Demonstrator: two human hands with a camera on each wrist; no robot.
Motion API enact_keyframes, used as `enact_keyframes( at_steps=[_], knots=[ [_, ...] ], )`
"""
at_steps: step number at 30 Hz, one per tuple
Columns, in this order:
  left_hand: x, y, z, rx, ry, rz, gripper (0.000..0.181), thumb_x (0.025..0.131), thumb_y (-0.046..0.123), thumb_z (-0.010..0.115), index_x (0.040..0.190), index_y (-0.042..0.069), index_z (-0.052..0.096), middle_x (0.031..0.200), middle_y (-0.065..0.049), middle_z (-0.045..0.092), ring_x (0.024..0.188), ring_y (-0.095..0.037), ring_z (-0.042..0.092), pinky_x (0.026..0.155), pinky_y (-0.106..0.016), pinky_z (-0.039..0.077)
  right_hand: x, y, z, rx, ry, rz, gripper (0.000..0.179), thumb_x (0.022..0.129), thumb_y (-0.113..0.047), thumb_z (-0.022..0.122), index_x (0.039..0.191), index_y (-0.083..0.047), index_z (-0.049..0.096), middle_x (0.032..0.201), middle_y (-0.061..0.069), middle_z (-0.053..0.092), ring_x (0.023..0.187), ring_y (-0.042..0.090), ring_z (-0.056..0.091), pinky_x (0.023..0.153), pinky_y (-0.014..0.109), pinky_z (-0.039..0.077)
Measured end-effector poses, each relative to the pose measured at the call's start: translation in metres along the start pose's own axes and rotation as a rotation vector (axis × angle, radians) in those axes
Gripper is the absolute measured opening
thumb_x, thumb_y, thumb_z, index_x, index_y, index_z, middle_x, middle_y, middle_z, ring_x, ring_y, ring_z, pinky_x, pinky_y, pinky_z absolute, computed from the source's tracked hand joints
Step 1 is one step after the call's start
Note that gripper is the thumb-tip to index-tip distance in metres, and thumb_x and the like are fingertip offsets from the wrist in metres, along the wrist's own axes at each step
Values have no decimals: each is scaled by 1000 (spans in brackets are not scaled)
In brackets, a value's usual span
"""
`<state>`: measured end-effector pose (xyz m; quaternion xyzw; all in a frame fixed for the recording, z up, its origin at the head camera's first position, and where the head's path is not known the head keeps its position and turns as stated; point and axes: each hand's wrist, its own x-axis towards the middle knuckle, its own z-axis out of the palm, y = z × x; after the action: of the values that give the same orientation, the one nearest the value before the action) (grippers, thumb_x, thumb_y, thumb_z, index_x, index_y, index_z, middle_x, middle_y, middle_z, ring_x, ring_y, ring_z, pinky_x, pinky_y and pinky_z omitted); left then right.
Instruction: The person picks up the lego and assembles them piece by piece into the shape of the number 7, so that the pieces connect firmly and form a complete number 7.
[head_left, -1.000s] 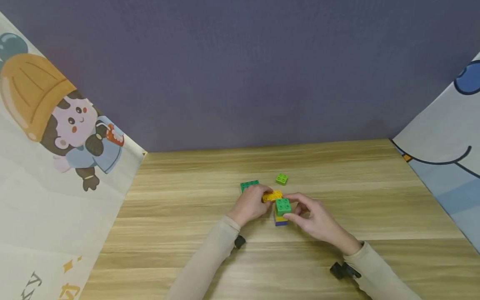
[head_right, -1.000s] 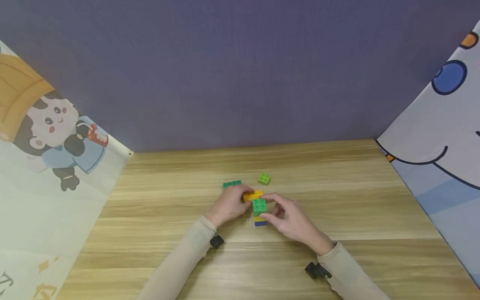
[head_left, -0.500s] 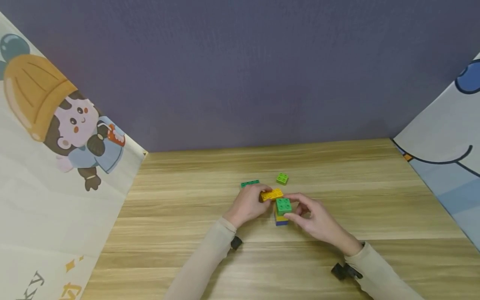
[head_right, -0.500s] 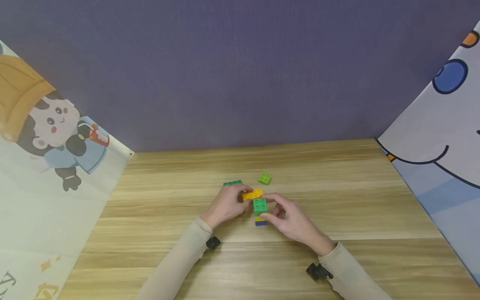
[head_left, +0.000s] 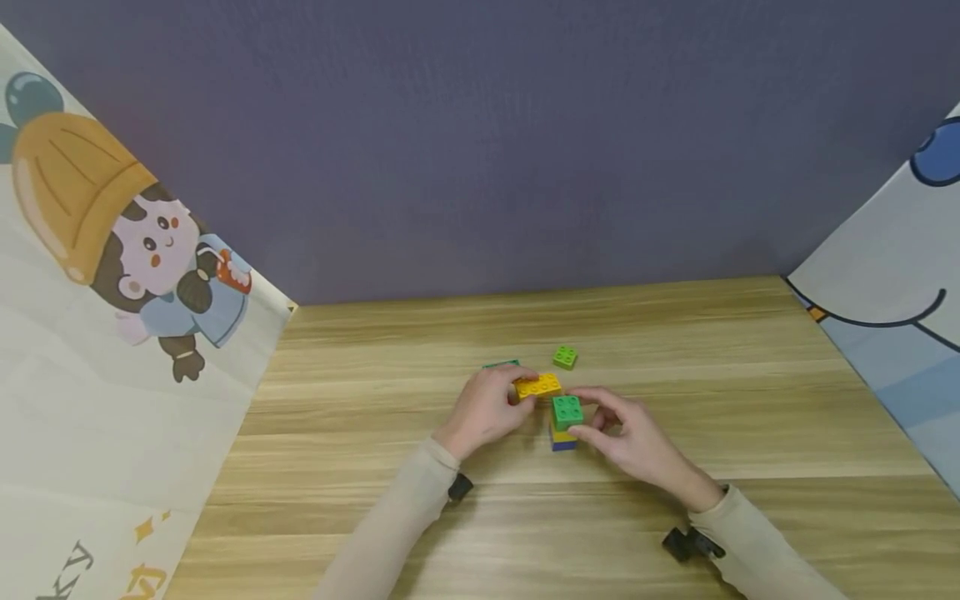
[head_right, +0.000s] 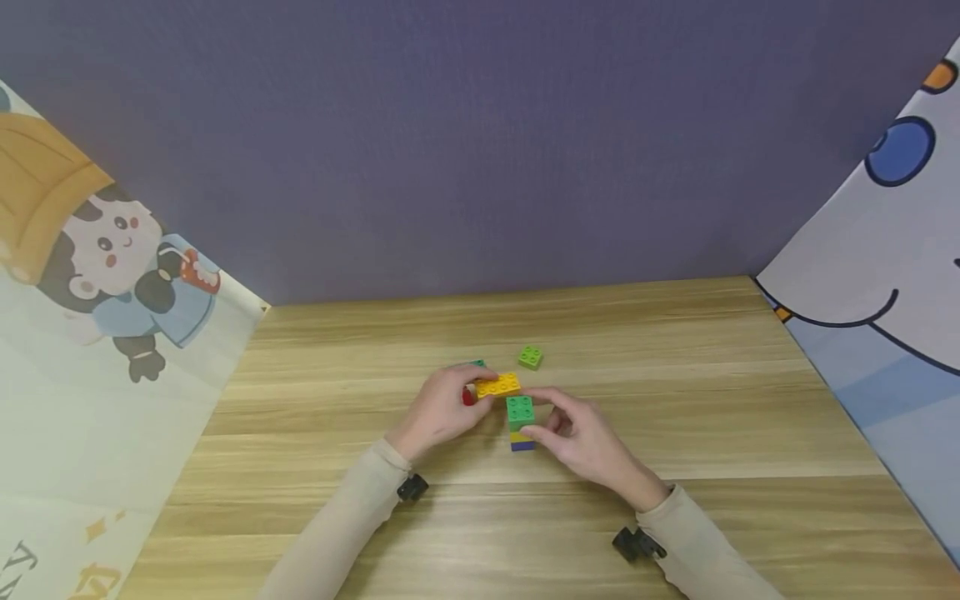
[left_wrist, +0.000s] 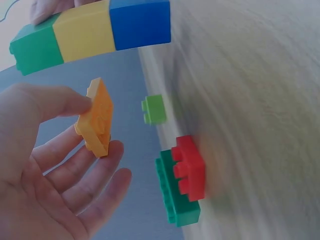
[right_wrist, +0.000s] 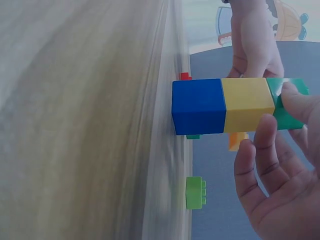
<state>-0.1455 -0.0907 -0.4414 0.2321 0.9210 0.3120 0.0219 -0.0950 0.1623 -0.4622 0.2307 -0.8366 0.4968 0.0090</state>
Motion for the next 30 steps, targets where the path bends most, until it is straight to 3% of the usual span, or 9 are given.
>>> enact_keyframes(
  at_steps=[10, 14, 16, 18, 22, 30],
  knots=[
    [-8, 4, -13, 6, 54, 37, 34, 96, 25, 73, 128, 15, 77, 137, -10, 73, 48, 0, 38, 51, -22, 41, -1, 1, 0, 1, 8, -2, 48, 95, -10, 81, 140, -9, 65, 79, -6, 68, 65, 3, 60, 56, 25, 53],
    [-11, 8, -15, 7, 59, 66, 34, 97, 25, 72, 129, 16, 76, 137, -7, 74, 53, -6, 44, 65, -26, 52, -1, 2, 0, 5, 3, -4, 47, 95, -10, 80, 140, -9, 65, 79, -5, 69, 65, 4, 60, 56, 25, 54],
    [-14, 9, -16, 6, 67, 85, 34, 97, 26, 72, 129, 17, 76, 136, -4, 74, 64, -10, 58, 80, -31, 58, -1, 2, 0, 4, -1, -3, 47, 95, -11, 81, 140, -10, 66, 79, -5, 68, 65, 4, 60, 56, 26, 54],
    [-15, 11, -17, -1, 79, 105, 34, 96, 26, 72, 129, 16, 76, 134, -2, 75, 85, -15, 70, 96, -37, 60, 0, 2, 0, 3, -2, -3, 47, 95, -11, 81, 140, -10, 66, 78, -5, 68, 65, 4, 60, 55, 26, 53],
    [-18, 13, -18, -9, 108, 138, 33, 96, 25, 71, 127, 15, 77, 133, -2, 76, 122, -22, 72, 108, -45, 57, 0, 2, 1, 0, 1, -9, 47, 95, -10, 81, 139, -10, 66, 79, -4, 69, 65, 3, 59, 55, 25, 53],
    [-23, 17, -21, -34, 138, 218, 30, 94, 22, 74, 123, 15, 78, 132, -3, 77, 124, -23, 72, 107, -43, 57, 0, 3, 1, 8, 8, -32, 47, 92, -6, 82, 136, -5, 66, 79, -2, 70, 64, 2, 59, 55, 25, 54]
  ],
)
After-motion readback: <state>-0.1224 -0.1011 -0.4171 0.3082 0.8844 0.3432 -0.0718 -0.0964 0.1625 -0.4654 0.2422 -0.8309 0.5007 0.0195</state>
